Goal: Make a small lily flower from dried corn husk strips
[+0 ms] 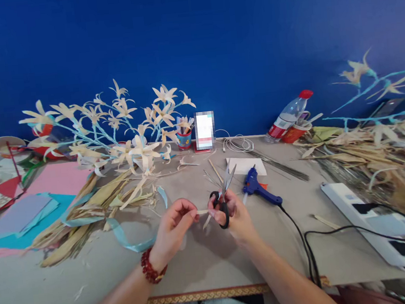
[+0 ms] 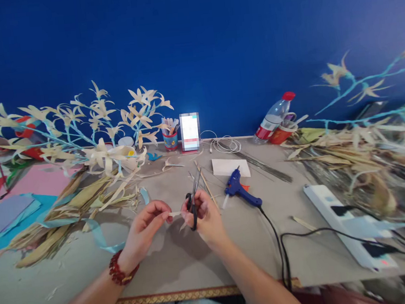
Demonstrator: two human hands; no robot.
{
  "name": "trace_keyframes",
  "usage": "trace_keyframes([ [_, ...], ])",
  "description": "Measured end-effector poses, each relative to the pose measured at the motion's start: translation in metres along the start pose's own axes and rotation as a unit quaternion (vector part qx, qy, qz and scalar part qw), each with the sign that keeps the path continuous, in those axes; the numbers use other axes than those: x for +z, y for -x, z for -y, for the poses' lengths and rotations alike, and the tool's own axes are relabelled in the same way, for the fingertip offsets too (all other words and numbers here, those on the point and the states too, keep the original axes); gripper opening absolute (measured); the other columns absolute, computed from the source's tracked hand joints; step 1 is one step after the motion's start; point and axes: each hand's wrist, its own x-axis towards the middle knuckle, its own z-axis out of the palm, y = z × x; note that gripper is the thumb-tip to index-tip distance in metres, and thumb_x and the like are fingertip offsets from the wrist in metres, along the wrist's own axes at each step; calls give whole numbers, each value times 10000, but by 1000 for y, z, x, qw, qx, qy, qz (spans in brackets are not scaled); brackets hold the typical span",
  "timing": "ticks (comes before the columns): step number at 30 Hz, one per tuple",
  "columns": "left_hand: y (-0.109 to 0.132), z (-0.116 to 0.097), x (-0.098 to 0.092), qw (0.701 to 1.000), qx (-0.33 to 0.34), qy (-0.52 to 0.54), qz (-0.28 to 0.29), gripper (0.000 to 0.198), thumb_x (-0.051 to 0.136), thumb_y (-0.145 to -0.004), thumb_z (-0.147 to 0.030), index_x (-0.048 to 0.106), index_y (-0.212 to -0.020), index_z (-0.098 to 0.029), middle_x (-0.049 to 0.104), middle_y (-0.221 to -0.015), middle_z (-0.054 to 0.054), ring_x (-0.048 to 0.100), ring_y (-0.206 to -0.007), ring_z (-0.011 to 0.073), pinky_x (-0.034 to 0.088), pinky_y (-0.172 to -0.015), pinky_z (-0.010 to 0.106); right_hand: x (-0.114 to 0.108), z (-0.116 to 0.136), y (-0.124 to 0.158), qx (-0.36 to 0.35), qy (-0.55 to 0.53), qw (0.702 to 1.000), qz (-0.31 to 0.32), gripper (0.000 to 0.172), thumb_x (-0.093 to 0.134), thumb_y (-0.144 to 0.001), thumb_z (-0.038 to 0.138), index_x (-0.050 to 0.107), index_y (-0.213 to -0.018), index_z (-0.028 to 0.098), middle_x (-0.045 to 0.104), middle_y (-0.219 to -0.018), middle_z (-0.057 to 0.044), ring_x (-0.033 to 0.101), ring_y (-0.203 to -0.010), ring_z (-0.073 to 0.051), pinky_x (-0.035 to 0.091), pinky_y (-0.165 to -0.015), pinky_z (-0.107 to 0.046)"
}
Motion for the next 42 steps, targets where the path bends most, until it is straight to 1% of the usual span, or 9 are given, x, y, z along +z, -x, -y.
trace_keyframes([
  [11,2,6,7,994,-12,111,0,83,665,-845,-258,631,-844,-182,634,-785,11,592,-760,131,456,-730,252,4,-8,3,-17,-29,999,-1,334,800,-681,305,517,-836,218,606,-720,38,486,-579,-91,369,-534,-195],
  [18,1,5,6,995,-23,93,-11,74,669,-831,-237,633,-812,-176,621,-727,0,560,-704,119,432,-691,238,-1,-1,-1,-20,61,998,-1,339,792,-678,312,524,-866,225,657,-828,-8,569,-672,-129,442,-590,-223],
  [22,1,3,4,993,-13,115,-16,66,632,-845,-220,637,-803,-170,619,-716,5,555,-700,124,424,-703,245,-11,-3,-9,-2,170,985,-18,316,753,-694,404,513,-771,213,630,-729,1,557,-606,-133,412,-540,-224],
  [25,0,0,2,988,12,146,-42,81,620,-840,-202,625,-765,-173,595,-701,-6,538,-682,115,414,-690,237,-16,-6,-10,8,347,938,6,294,700,-745,432,517,-695,208,562,-606,31,491,-522,-121,317,-477,-220],
  [30,-1,-3,-3,978,64,176,-90,94,651,-812,-194,597,-736,-180,573,-706,-20,512,-653,101,407,-646,225,-8,-3,-1,-27,628,774,81,225,703,-765,399,581,-727,214,632,-673,16,572,-614,-155,266,-511,-242],
  [34,1,-4,-3,981,40,161,-97,106,670,-802,-219,601,-737,-172,576,-688,-14,507,-637,101,401,-610,218,5,2,5,-37,752,648,111,237,718,-744,405,624,-882,237,673,-853,-25,637,-703,-202,284,-530,-258],
  [36,1,-3,-3,983,28,153,-93,99,670,-803,-225,606,-752,-170,577,-682,-13,508,-639,101,400,-609,216,9,6,5,-30,785,607,117,281,727,-726,428,636,-905,231,664,-942,-54,647,-737,-218,296,-531,-262],
  [39,0,-2,-3,984,11,152,-89,104,669,-801,-229,601,-748,-170,582,-672,-15,500,-628,97,396,-609,212,9,13,1,-5,784,601,152,345,734,-702,466,647,-922,214,661,-976,-71,650,-741,-220,303,-534,-263],
  [42,-1,-1,-2,983,-9,161,-91,115,674,-789,-232,594,-733,-171,587,-655,-17,494,-614,94,389,-596,205,1,22,-5,-6,725,654,218,387,770,-659,475,646,-912,210,683,-892,-41,646,-750,-215,300,-541,-256],
])
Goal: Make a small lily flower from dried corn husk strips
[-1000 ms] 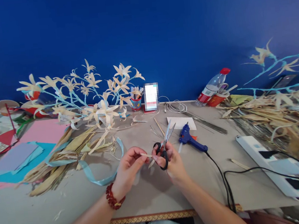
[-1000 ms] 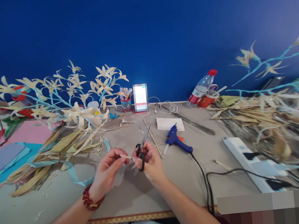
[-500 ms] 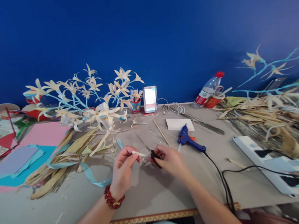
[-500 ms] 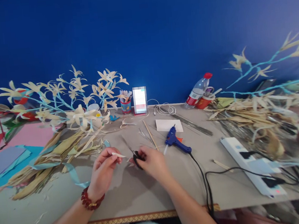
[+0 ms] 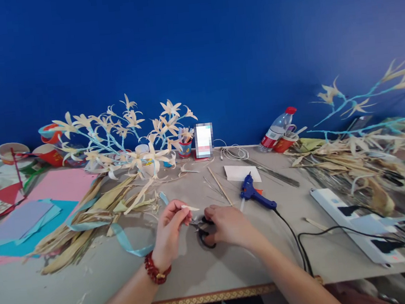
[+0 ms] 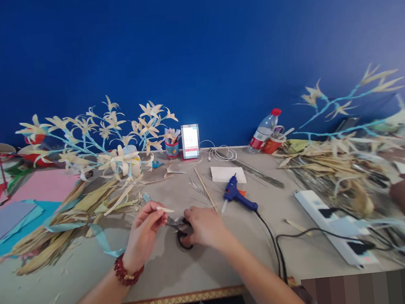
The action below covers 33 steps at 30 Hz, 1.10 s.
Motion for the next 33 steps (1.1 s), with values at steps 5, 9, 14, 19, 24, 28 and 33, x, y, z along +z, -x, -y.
trace_keyframes([
  [5,-1,1,1,999,-28,12,9,118,682,-777,-234,599,-725,-169,585,-648,-18,499,-613,95,391,-599,203,-14,-2,1,-76,-112,983,-126,256,674,-817,305,623,-1053,219,700,-924,-33,631,-714,-167,371,-604,-256],
  [9,-2,2,0,997,-49,37,38,111,677,-779,-213,600,-719,-160,561,-649,-22,481,-593,85,388,-585,201,-15,9,-3,-190,-134,947,-220,197,526,-918,197,628,-1084,231,715,-1015,-72,641,-860,-204,450,-744,-300],
  [14,-2,2,-1,997,-54,24,58,90,636,-804,-239,612,-769,-159,552,-653,-11,497,-593,106,410,-581,224,-6,5,-9,-215,-202,922,-253,225,471,-949,187,648,-1073,250,731,-972,-73,651,-868,-209,485,-752,-313],
  [19,0,2,-3,975,107,-195,27,129,654,-804,-230,647,-925,-186,634,-823,26,575,-754,155,451,-703,255,-2,0,-8,-162,-267,919,-241,187,470,-955,221,655,-977,235,693,-847,-47,635,-783,-192,470,-702,-291],
  [24,-2,3,-4,929,161,-333,27,54,616,-826,-206,644,-786,-183,631,-729,10,562,-697,150,434,-679,244,1,3,-7,-124,-306,913,-240,125,527,-911,234,648,-940,221,672,-805,-31,624,-740,-177,469,-682,-276],
  [28,-3,4,-3,935,147,-323,18,79,607,-830,-230,634,-773,-182,630,-717,10,559,-683,155,434,-658,243,9,6,-9,-71,-378,896,-220,87,558,-887,259,627,-886,206,660,-743,-8,616,-654,-148,461,-587,-230],
  [33,-2,3,-1,914,187,-360,24,73,595,-795,-157,626,-743,-197,628,-713,3,567,-694,160,428,-685,252,14,9,-8,-71,-366,900,-227,79,547,-871,225,603,-818,210,628,-685,7,589,-622,-139,436,-560,-221],
])
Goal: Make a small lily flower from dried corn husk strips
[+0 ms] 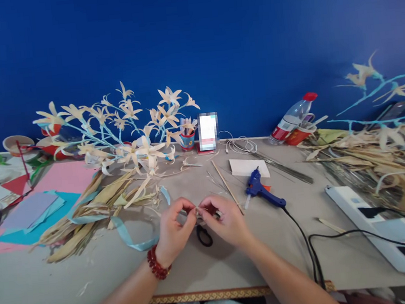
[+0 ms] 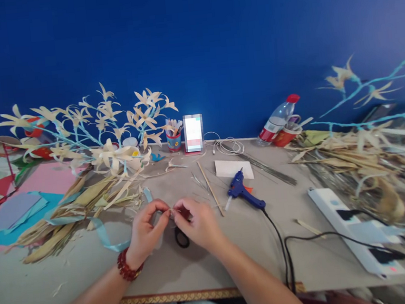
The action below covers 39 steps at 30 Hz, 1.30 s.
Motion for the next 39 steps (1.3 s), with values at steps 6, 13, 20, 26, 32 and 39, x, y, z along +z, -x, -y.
trace_keyframes([
  [6,-1,0,0,998,27,-53,6,135,556,-786,-133,582,-678,-209,601,-659,-15,556,-654,156,415,-668,256,3,2,2,-41,86,995,-43,96,561,-847,221,593,-757,215,607,-619,7,566,-584,-146,404,-554,-238],
  [13,-12,4,-14,994,-1,-82,-78,76,608,-759,-156,627,-701,-200,619,-659,-3,559,-658,168,403,-684,262,-7,7,4,-40,33,993,-108,139,545,-854,219,585,-721,212,623,-630,7,565,-567,-131,431,-560,-230],
  [20,-8,-12,-5,996,35,-37,67,129,553,-839,-193,670,-785,-199,663,-734,27,594,-710,182,425,-686,268,-4,7,2,-18,8,997,-71,121,563,-841,245,598,-732,206,630,-633,6,574,-578,-137,440,-561,-232],
  [26,-6,-10,0,991,65,-108,33,166,536,-794,-131,586,-658,-213,593,-651,4,546,-668,177,394,-696,281,2,2,5,-56,87,992,-71,97,564,-843,230,595,-753,214,625,-629,1,578,-580,-146,422,-568,-244],
  [32,-8,-1,-10,976,76,-202,-29,120,568,-773,-139,597,-686,-216,614,-666,20,547,-693,202,377,-714,305,-1,6,7,-69,79,988,-113,118,557,-850,223,577,-734,223,630,-622,5,575,-568,-143,434,-580,-250],
  [39,-8,-12,-12,993,69,-70,67,134,499,-864,-177,623,-817,-204,643,-765,35,584,-736,189,412,-703,280,-3,9,4,-22,12,995,-101,132,566,-842,242,604,-720,212,626,-622,10,569,-557,-132,442,-544,-229],
])
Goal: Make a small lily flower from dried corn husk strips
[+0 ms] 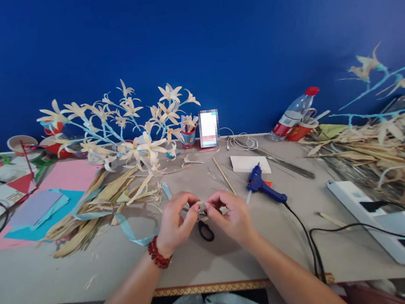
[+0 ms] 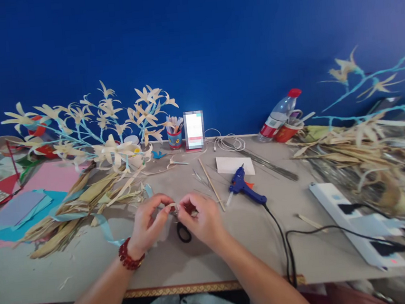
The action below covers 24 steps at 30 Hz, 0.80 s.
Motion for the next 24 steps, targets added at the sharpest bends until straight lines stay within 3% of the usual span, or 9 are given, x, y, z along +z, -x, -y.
trace_keyframes([
  [6,2,-1,12,999,-1,-36,-14,154,512,-823,-139,543,-685,-200,573,-673,0,536,-677,165,401,-685,270,5,-3,2,-43,16,999,-5,123,572,-837,227,604,-721,203,632,-605,11,576,-542,-126,441,-542,-225],
  [12,3,9,3,995,-49,-40,-81,189,465,-847,-153,551,-683,-194,565,-632,-10,528,-622,152,399,-631,266,-3,-2,3,-59,14,996,-68,110,580,-834,191,598,-727,206,632,-612,15,569,-545,-123,442,-550,-228],
  [18,3,-2,8,1000,14,1,-5,77,524,-853,-210,583,-809,-189,622,-777,20,572,-742,170,432,-705,282,0,1,1,-42,-27,998,-38,113,583,-831,205,614,-722,200,626,-614,14,571,-535,-119,446,-523,-212],
  [24,5,-3,14,1000,10,23,-15,179,489,-872,-175,543,-701,-190,589,-710,12,559,-713,159,431,-708,283,6,0,2,-47,-19,998,-30,106,580,-815,203,608,-713,202,632,-602,12,576,-530,-122,450,-527,-217],
])
